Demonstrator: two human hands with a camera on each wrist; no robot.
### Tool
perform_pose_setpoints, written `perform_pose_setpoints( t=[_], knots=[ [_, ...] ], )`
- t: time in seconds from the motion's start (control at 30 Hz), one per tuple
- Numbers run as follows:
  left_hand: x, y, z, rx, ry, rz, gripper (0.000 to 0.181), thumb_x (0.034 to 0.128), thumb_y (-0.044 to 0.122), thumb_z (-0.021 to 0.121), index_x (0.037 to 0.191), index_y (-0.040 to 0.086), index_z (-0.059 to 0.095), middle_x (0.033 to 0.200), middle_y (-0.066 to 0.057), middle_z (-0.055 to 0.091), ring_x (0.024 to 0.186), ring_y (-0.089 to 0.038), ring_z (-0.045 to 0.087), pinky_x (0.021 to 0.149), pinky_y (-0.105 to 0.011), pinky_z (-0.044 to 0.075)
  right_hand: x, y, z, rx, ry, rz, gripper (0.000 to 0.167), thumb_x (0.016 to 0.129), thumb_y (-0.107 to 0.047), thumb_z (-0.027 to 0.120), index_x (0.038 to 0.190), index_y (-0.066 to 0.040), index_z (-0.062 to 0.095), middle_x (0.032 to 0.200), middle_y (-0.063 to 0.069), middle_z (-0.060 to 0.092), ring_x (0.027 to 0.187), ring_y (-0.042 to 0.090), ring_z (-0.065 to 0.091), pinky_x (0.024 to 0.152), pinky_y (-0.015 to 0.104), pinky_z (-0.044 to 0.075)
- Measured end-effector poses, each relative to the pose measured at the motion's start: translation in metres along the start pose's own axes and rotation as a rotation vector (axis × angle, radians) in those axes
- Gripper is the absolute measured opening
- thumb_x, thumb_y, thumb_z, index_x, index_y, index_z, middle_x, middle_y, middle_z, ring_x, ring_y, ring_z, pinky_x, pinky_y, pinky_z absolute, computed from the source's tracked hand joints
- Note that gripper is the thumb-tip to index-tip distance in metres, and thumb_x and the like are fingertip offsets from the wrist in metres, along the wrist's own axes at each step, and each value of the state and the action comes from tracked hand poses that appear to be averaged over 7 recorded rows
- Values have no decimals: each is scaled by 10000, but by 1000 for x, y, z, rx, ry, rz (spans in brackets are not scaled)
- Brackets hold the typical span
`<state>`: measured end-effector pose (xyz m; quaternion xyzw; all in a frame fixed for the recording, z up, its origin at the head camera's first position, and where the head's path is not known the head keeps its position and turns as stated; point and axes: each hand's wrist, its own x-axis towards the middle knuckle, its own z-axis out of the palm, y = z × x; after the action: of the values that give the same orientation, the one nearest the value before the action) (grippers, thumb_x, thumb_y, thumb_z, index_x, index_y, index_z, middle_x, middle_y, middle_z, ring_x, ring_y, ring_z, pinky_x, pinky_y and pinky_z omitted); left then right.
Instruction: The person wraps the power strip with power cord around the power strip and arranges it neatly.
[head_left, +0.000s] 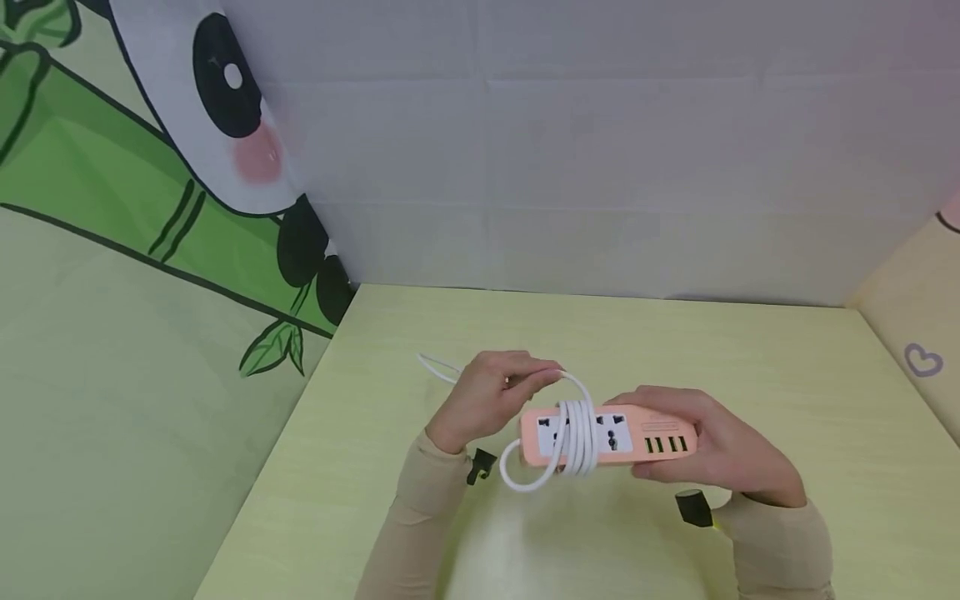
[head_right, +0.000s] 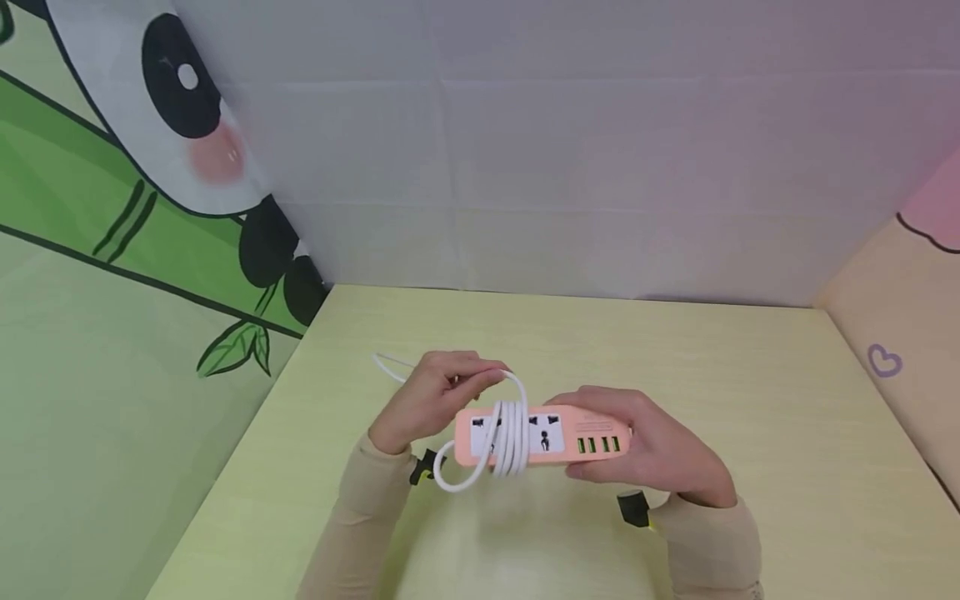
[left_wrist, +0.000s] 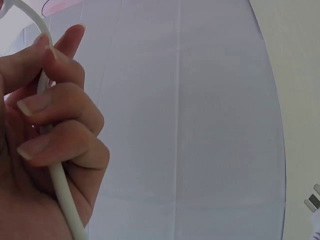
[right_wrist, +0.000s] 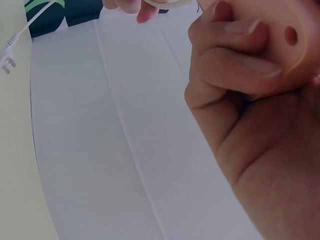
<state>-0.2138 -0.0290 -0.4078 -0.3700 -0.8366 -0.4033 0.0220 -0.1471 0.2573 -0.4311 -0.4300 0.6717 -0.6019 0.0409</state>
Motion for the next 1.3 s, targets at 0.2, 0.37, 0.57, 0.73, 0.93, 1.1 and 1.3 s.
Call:
perform_pose_setpoints(
  t=[0.2,0.37,0.57,0.73,0.93,1.1,1.3],
  knots=[
    [2,0,3,105,-129,33,283,1097,221,460,1253,140,680,819,43,618,700,-68,527,730,-225,495,-5,2,-3,10,49,1,661,768,191,748,1378,50,536,1188,100,666,942,171,622,751,293,566],
    [2,0,2,89,-123,92,304,1091,200,468,1335,146,640,937,32,613,781,-77,524,753,-229,489,-7,2,-5,57,45,-40,671,747,241,716,1369,78,525,1178,107,647,944,181,602,728,302,558],
    [3,-2,4,-114,116,72,87,981,167,684,1045,108,681,806,1,697,660,-24,622,571,-203,471,-6,-2,-5,73,35,-90,681,721,267,700,1356,90,528,1187,115,642,944,185,587,683,313,541],
    [2,-3,4,-264,162,82,49,911,135,766,924,92,746,811,-43,749,621,-52,640,553,-233,517,-3,-6,-4,58,15,-128,686,706,269,703,1345,83,539,1195,114,644,940,180,591,668,314,531],
    [1,-6,3,-263,104,160,111,896,82,769,996,46,800,843,-64,775,645,-63,659,657,-251,586,-3,-9,-4,51,19,-154,693,693,275,699,1341,91,538,1192,116,641,912,173,594,615,315,522],
    [2,-8,5,-124,82,199,143,926,126,745,1051,76,793,906,-30,782,818,-51,735,797,-207,582,-5,-10,-4,65,52,-134,697,693,289,685,1347,107,526,1184,118,644,942,180,594,625,317,529],
    [4,-9,7,10,63,204,145,946,153,720,1061,111,798,892,15,778,839,-59,713,842,-212,539,-8,-11,-3,111,91,-142,739,661,320,664,1358,133,504,1209,130,650,979,199,588,663,310,543]
  ],
)
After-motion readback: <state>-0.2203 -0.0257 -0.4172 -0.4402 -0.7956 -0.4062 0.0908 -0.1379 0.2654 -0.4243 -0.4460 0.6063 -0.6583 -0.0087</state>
